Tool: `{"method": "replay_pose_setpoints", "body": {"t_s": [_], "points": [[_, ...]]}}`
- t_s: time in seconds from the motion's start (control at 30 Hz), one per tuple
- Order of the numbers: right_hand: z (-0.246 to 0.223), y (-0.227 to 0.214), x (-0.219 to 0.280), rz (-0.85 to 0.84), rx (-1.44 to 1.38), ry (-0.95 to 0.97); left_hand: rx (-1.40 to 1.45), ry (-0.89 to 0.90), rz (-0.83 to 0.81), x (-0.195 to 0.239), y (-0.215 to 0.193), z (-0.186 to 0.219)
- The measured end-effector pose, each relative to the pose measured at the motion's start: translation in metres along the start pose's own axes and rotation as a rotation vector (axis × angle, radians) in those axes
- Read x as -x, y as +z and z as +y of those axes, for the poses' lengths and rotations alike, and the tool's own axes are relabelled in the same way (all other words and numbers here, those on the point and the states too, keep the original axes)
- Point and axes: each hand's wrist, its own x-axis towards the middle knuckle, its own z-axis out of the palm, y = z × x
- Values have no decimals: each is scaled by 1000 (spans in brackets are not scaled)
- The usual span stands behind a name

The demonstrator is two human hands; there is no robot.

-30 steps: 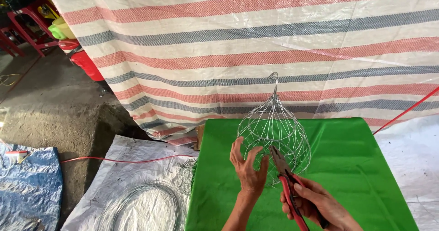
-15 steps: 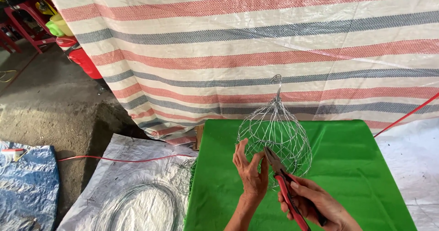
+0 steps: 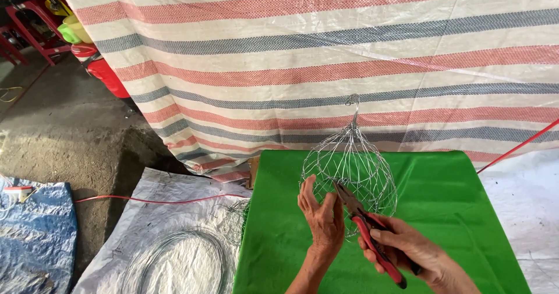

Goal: Fabricating a wire cage by bending and securing metal wires using pliers

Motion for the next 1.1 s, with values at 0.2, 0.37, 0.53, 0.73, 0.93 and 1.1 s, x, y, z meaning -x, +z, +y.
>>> {"method": "replay_pose_setpoints", "body": {"t_s": [0.2,0.37,0.53,0.73,0.93,1.1], "points": [[-10,-10,-9,-118,84,-12,4,22,0,-8,-4,7],[-9,-15,-10,-105,165,-23,1,21,-20,-8,-10,10],[-6,-15,3,-94,110,14,0,-6,-4,3,3,-17],[1,-21,1,-92,51,62,67,29,-90,-4,-11,-14],[5,-30,-4,-57,48,33,68,33,-79,-6,-13,-9],[16,-42,-11,-64,6,22,92,7,-99,-5,-15,-4]]}}
